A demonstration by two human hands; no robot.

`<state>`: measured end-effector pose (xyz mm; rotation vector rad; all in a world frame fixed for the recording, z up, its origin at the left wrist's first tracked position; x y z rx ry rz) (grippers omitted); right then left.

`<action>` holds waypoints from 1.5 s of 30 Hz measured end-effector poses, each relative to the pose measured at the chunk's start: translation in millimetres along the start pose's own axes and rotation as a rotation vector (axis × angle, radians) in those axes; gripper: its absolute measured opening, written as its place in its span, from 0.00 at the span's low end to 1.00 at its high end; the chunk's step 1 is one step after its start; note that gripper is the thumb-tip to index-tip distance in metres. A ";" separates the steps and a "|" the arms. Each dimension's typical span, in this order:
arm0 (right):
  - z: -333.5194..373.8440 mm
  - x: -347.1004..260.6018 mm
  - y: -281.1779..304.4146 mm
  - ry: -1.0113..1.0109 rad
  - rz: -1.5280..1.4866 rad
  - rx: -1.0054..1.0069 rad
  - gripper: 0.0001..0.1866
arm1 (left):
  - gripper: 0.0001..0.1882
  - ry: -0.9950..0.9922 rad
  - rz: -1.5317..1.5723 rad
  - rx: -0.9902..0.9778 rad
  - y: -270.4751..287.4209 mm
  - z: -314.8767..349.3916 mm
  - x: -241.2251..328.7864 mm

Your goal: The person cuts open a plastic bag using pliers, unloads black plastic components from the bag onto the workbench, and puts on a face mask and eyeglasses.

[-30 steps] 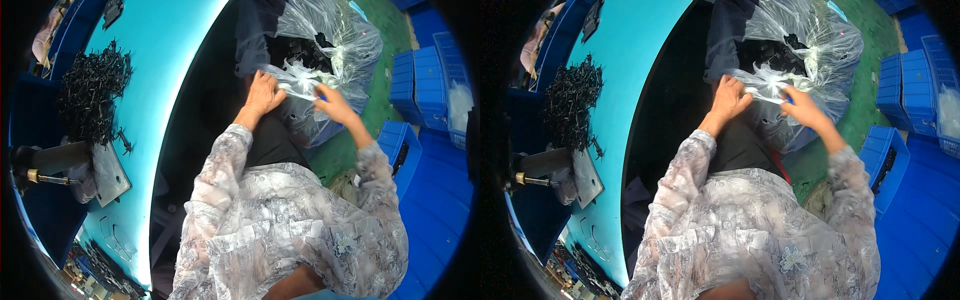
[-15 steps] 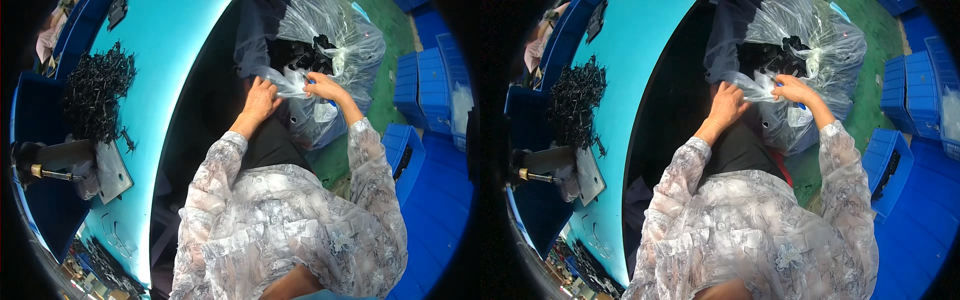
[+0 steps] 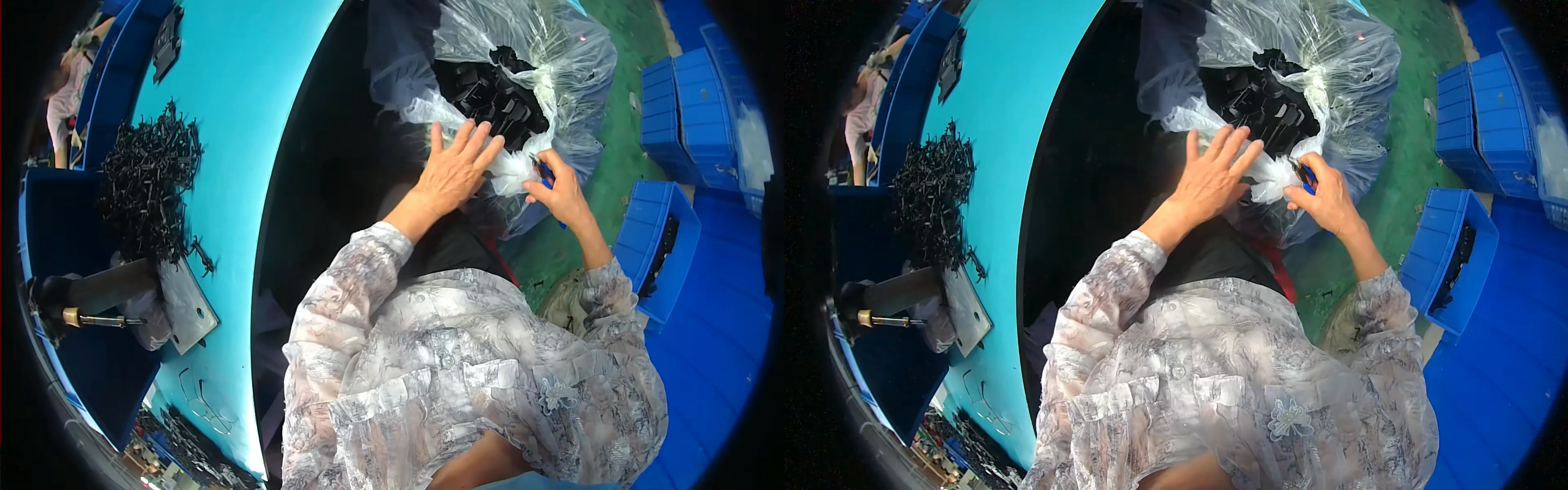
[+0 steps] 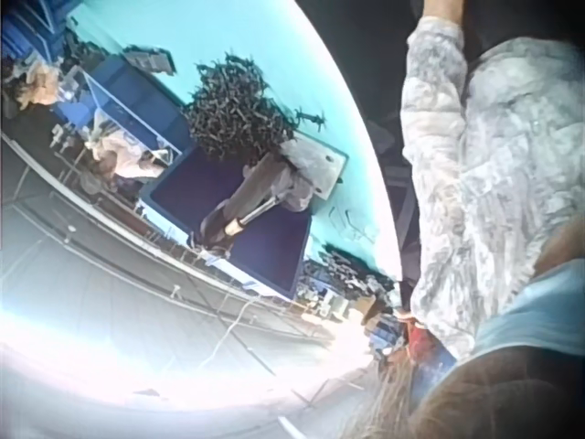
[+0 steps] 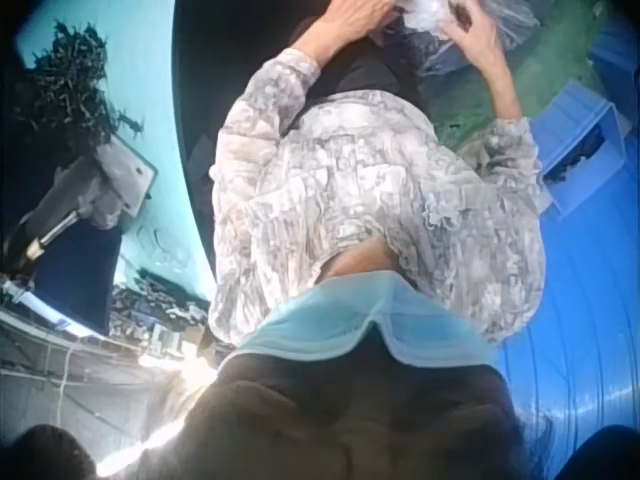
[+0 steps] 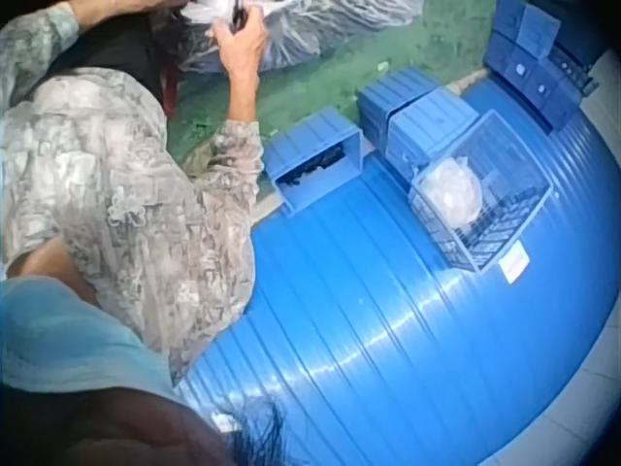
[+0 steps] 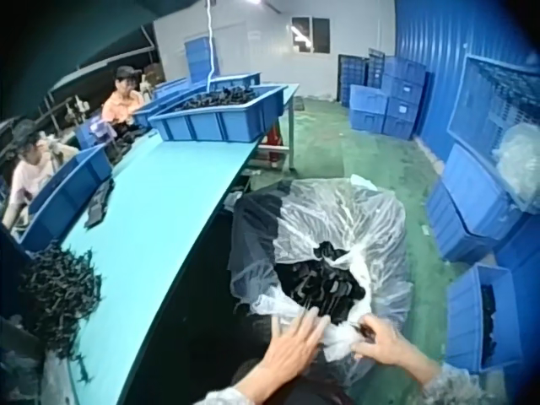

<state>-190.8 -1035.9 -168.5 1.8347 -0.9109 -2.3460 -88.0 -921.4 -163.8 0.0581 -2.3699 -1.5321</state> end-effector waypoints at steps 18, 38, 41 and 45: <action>-8.3 -50.7 -12.3 0.461 0.307 0.127 0.18 | 0.08 -0.016 0.087 -0.325 -28.1 29.7 -17.1; 11.6 23.8 -2.8 0.312 0.395 -0.091 0.22 | 0.20 0.009 0.051 -0.366 -37.0 24.2 -11.0; -10.1 2.7 12.4 0.419 0.401 -0.113 0.22 | 0.32 0.095 0.045 -0.600 -49.6 18.4 -1.3; -45.2 7.4 43.9 0.418 0.539 -0.137 0.16 | 0.22 -0.081 0.099 -0.489 -48.4 -8.0 32.1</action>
Point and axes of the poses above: each hand's wrist, its own z-axis away from the middle knuckle, its own y-axis out of the back of the hand, x = y × z, the point moved 8 cm from there along -z, towards the middle knuckle, and after that the axes turned 6 degrees about y, right-handed, at the moved point
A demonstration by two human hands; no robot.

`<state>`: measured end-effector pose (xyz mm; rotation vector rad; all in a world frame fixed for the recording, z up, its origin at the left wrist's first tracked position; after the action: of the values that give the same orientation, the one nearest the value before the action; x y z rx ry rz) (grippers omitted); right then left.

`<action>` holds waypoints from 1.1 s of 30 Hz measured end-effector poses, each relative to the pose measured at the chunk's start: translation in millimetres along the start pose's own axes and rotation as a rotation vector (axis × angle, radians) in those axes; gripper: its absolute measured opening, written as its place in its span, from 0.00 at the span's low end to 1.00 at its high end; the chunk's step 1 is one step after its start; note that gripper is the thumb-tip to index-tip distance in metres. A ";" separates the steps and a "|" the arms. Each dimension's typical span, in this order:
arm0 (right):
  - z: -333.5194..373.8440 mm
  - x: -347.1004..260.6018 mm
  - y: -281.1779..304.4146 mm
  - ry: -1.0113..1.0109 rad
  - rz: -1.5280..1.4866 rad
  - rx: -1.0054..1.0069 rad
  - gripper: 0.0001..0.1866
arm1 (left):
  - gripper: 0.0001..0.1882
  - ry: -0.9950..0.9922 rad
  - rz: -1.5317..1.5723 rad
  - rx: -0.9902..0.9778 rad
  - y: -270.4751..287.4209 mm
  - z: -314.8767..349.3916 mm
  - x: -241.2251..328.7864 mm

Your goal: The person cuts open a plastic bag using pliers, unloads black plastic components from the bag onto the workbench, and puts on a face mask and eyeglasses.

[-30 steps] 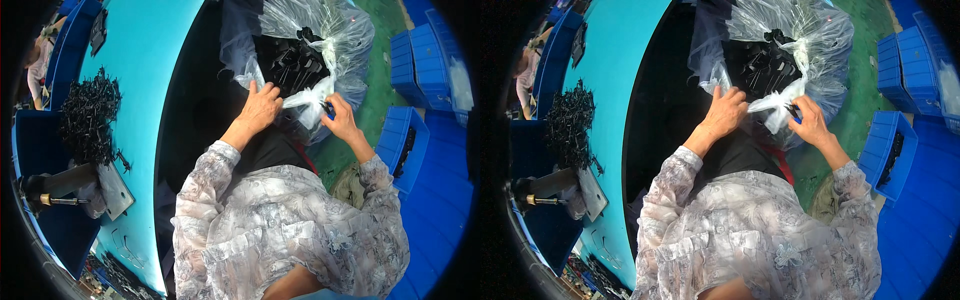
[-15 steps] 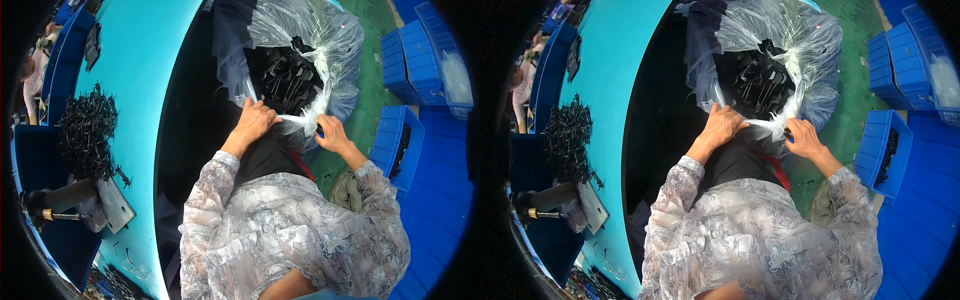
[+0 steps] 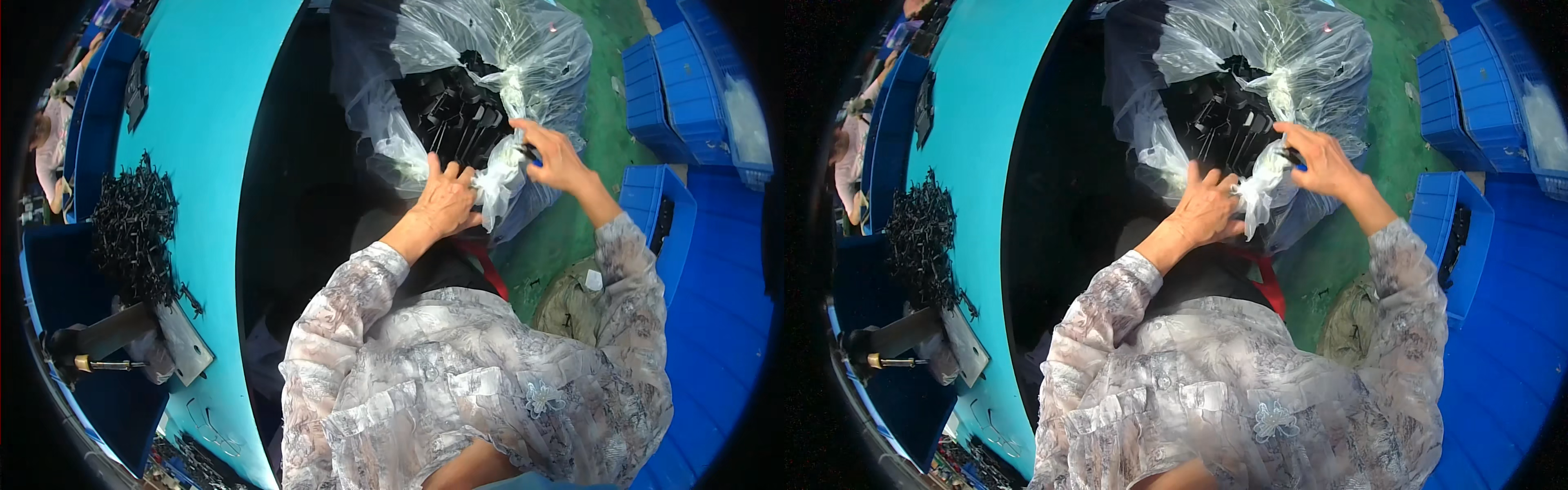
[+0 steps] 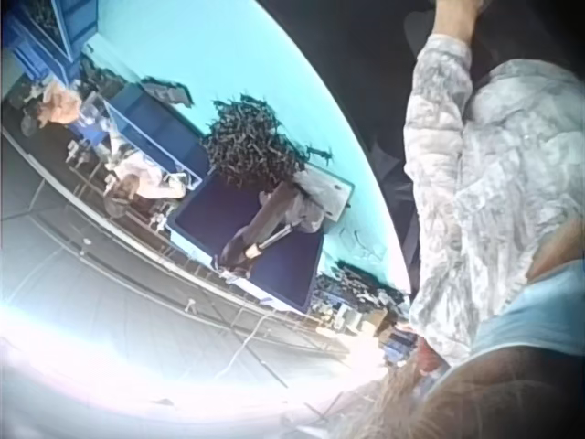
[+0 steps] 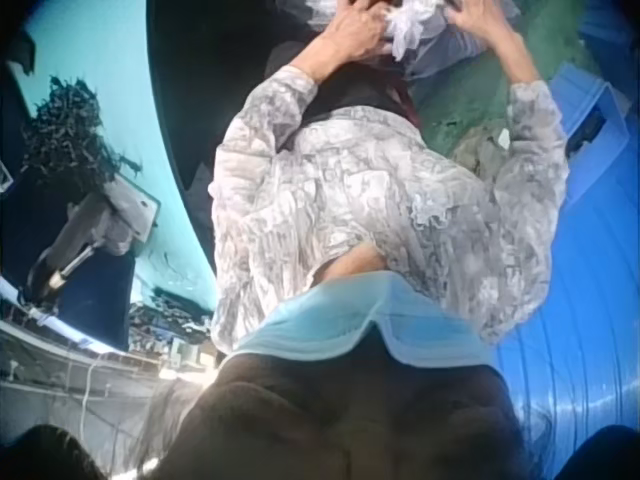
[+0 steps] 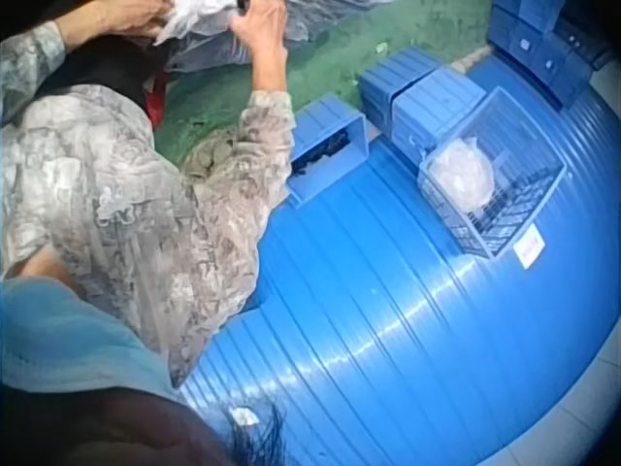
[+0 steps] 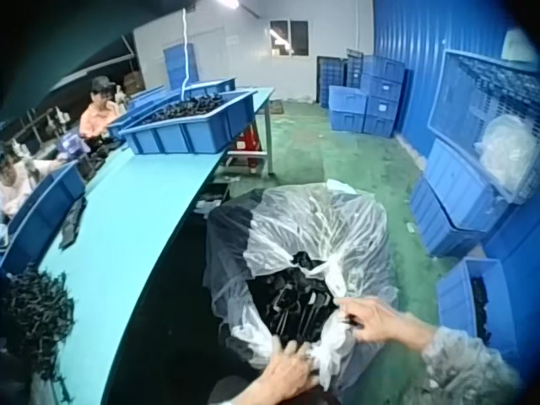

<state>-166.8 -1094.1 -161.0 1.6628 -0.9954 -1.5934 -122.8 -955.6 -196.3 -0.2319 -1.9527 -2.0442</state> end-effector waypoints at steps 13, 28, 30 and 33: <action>48.2 28.5 -18.9 0.110 0.130 0.063 0.20 | 0.21 0.391 0.947 -0.104 -42.9 -70.3 -25.1; 14.0 80.7 11.8 -0.240 0.579 -0.170 0.07 | 0.30 0.385 0.840 -0.029 -56.5 -55.5 -4.5; 1.7 84.3 3.2 -0.182 0.614 -0.264 0.08 | 0.29 0.372 0.794 -0.038 -62.4 -53.6 -6.1; -9.6 91.8 -3.2 -0.237 0.452 -0.451 0.09 | 0.29 0.337 0.725 -0.048 -67.2 -53.1 -6.1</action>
<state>-158.1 -1171.1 -211.2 0.8893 -0.9525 -1.5722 -134.1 -1005.8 -265.0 -0.4869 -1.3449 -1.5267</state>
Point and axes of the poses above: each hand's wrist, its own z-axis away from the middle knuckle, its own y-axis out of the back of the hand, x = y × z, the point moved 8 cm from there along -z, towards the middle knuckle, and after that the axes turned 6 degrees about y, right-handed, at the moved point
